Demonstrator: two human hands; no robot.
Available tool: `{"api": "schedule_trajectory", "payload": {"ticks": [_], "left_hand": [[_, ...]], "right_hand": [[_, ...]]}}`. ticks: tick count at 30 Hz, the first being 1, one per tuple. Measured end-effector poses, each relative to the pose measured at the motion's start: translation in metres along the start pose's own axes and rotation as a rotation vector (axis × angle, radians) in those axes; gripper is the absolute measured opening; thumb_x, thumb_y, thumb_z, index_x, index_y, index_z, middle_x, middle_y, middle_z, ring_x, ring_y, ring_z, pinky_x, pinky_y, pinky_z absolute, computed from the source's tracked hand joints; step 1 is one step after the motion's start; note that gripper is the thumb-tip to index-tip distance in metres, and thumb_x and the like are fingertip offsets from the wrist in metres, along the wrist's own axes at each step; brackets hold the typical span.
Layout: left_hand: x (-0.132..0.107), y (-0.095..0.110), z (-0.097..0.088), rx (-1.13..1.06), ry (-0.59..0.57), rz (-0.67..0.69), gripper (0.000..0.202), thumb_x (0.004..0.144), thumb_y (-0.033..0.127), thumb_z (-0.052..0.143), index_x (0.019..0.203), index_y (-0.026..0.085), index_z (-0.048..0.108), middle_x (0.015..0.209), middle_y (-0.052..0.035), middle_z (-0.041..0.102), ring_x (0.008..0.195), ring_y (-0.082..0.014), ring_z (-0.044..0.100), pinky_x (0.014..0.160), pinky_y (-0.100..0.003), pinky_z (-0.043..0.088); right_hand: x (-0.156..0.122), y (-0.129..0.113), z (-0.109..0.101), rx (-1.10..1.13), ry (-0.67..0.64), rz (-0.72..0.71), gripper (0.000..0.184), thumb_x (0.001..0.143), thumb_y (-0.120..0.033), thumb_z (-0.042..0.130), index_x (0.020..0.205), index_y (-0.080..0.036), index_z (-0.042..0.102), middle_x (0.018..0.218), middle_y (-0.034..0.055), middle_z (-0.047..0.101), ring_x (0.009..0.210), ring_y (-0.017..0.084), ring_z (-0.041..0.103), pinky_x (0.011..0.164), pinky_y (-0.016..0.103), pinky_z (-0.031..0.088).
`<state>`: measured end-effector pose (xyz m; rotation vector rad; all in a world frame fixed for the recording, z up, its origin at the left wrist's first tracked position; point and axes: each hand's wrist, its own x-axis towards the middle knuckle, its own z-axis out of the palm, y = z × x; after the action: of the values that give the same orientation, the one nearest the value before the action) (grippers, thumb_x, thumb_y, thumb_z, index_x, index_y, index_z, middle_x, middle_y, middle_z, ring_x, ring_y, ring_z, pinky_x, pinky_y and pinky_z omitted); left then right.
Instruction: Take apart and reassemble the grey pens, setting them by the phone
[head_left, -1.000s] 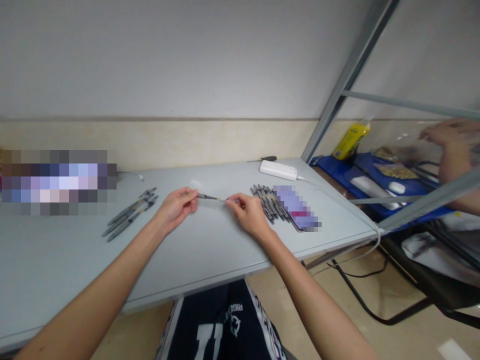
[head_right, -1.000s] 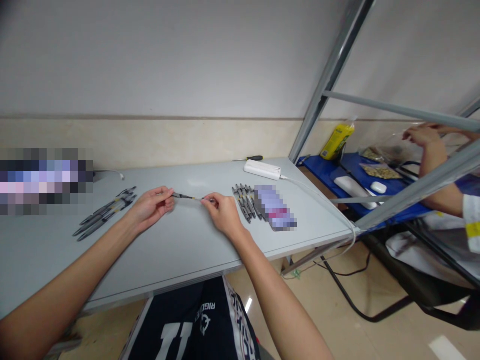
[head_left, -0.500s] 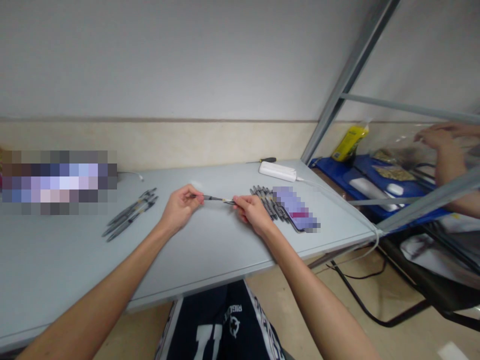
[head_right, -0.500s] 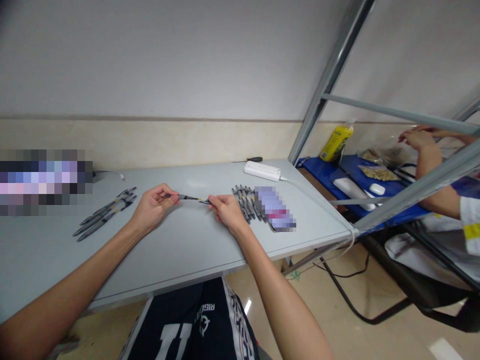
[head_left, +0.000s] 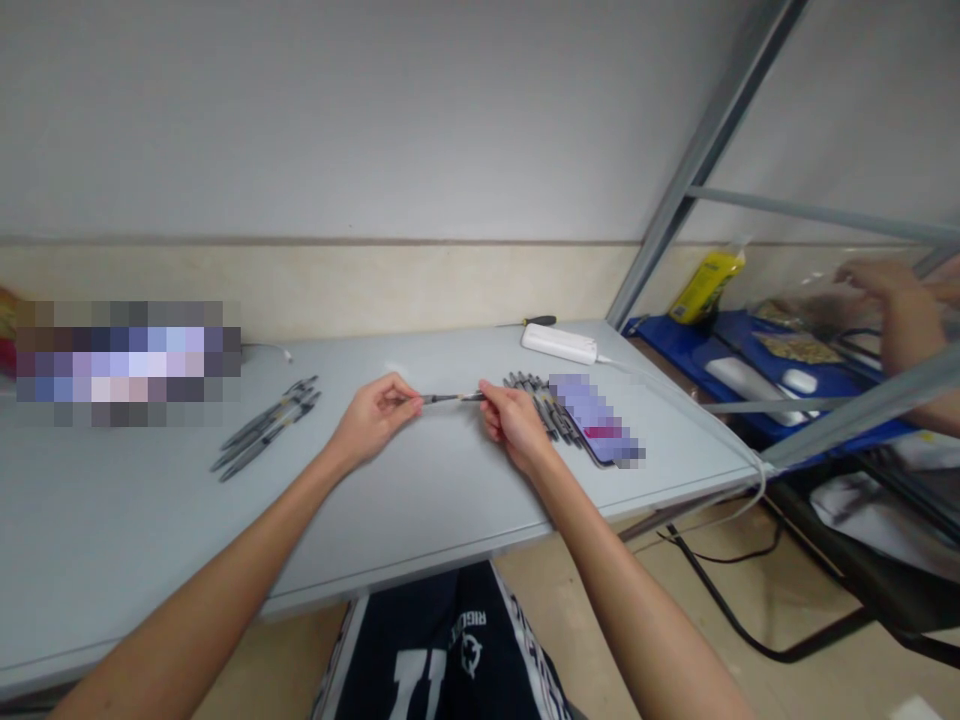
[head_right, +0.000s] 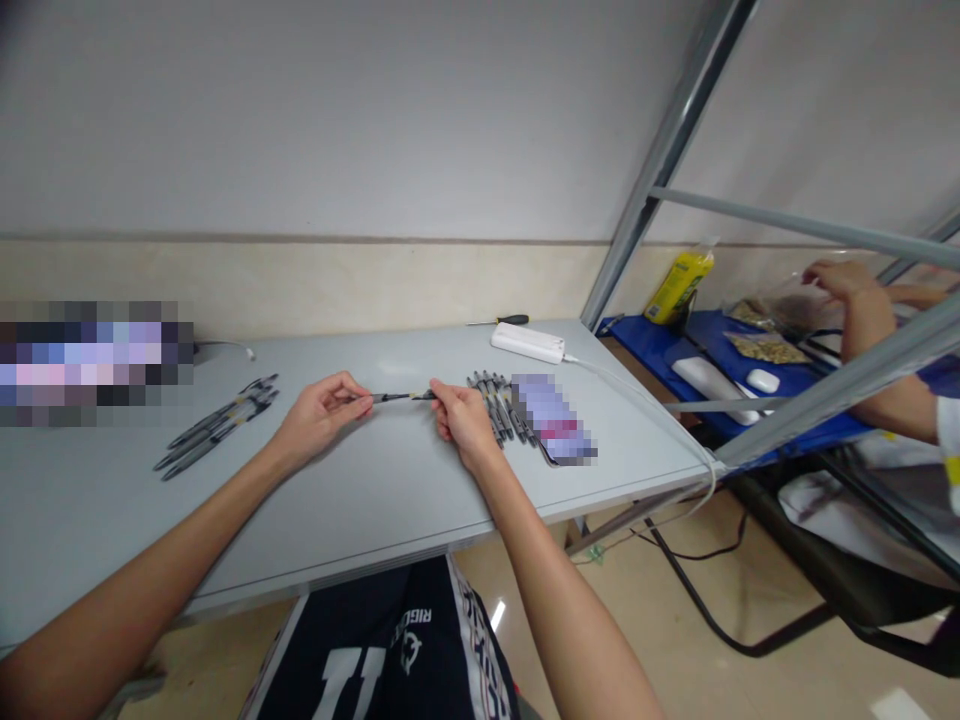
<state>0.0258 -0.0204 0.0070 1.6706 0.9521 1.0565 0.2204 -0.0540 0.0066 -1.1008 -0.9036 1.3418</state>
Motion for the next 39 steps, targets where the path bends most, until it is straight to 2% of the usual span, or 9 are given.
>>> {"api": "schedule_trajectory", "payload": {"ticks": [3,5,9,12,17,22,27,32,39], "left_hand": [[-0.001,-0.003,-0.001,0.020,-0.143,-0.065,0.030,0.071,0.044,0.064,0.077,0.016,0.054,0.057,0.0023,0.054,0.052,-0.0093,0.047,0.050,-0.022,0.034],[-0.001,-0.004,-0.001,0.041,-0.185,-0.085,0.031,0.074,0.046,0.060,0.079,0.015,0.056,0.052,0.0042,0.048,0.048,-0.0086,0.042,0.048,-0.022,0.029],[0.000,-0.006,-0.001,0.058,-0.189,-0.116,0.038,0.080,0.050,0.050,0.068,0.014,0.056,0.048,0.0063,0.033,0.044,-0.0068,0.028,0.045,-0.023,0.019],[0.001,-0.006,-0.002,0.027,-0.168,-0.144,0.041,0.080,0.052,0.048,0.068,0.013,0.057,0.047,0.0069,0.029,0.043,-0.0068,0.024,0.044,-0.023,0.016],[0.002,-0.004,-0.002,0.010,-0.141,-0.173,0.043,0.076,0.053,0.052,0.069,0.011,0.060,0.044,0.0074,0.027,0.042,-0.0065,0.020,0.044,-0.024,0.014],[-0.002,-0.002,0.006,-0.006,-0.129,-0.152,0.041,0.075,0.052,0.052,0.069,0.012,0.060,0.045,0.0066,0.028,0.044,-0.0074,0.023,0.045,-0.024,0.015],[-0.004,-0.004,0.017,0.064,-0.023,-0.091,0.038,0.078,0.048,0.049,0.067,0.013,0.061,0.047,0.0055,0.032,0.044,-0.0078,0.026,0.044,-0.023,0.017],[-0.004,-0.004,0.018,0.175,0.049,-0.030,0.037,0.079,0.046,0.049,0.069,0.014,0.063,0.048,0.0044,0.038,0.046,-0.0090,0.031,0.044,-0.023,0.020],[-0.005,0.000,0.018,0.191,-0.010,-0.008,0.036,0.082,0.044,0.045,0.075,0.014,0.062,0.049,0.0051,0.037,0.046,-0.0090,0.031,0.045,-0.023,0.022]], "right_hand": [[-0.001,0.001,0.001,-0.074,0.015,-0.053,0.039,0.073,-0.049,0.057,0.052,-0.018,0.046,0.035,-0.0084,0.034,0.030,0.005,0.027,0.031,0.019,0.019],[-0.002,0.002,0.002,-0.151,0.023,-0.106,0.041,0.076,-0.052,0.053,0.053,-0.018,0.048,0.036,-0.0072,0.036,0.031,0.006,0.030,0.032,0.020,0.021],[-0.003,0.003,0.004,-0.331,0.029,-0.286,0.031,0.076,-0.047,0.056,0.068,-0.017,0.057,0.044,-0.0058,0.045,0.038,0.007,0.038,0.037,0.019,0.028],[-0.004,0.003,0.005,-0.388,-0.005,-0.392,0.025,0.075,-0.041,0.059,0.082,-0.017,0.060,0.053,-0.0038,0.052,0.044,0.009,0.044,0.043,0.020,0.034],[-0.007,0.001,0.004,-0.466,-0.005,-0.451,0.026,0.076,-0.041,0.058,0.072,-0.015,0.062,0.055,-0.0008,0.053,0.049,0.010,0.047,0.047,0.021,0.036],[-0.008,0.003,0.002,-0.440,0.028,-0.441,0.025,0.075,-0.041,0.059,0.069,-0.017,0.062,0.051,-0.0013,0.052,0.047,0.010,0.044,0.046,0.021,0.033],[-0.007,0.003,0.002,-0.360,0.066,-0.425,0.025,0.073,-0.042,0.061,0.067,-0.018,0.061,0.048,-0.0025,0.051,0.043,0.009,0.042,0.043,0.021,0.031],[-0.006,0.002,0.001,-0.283,0.043,-0.357,0.026,0.072,-0.043,0.063,0.064,-0.018,0.058,0.044,-0.0034,0.051,0.038,0.008,0.039,0.040,0.021,0.028],[-0.006,0.000,0.005,-0.150,0.050,-0.299,0.029,0.070,-0.044,0.065,0.062,-0.017,0.056,0.045,-0.0037,0.051,0.037,0.007,0.038,0.036,0.020,0.029]]}}
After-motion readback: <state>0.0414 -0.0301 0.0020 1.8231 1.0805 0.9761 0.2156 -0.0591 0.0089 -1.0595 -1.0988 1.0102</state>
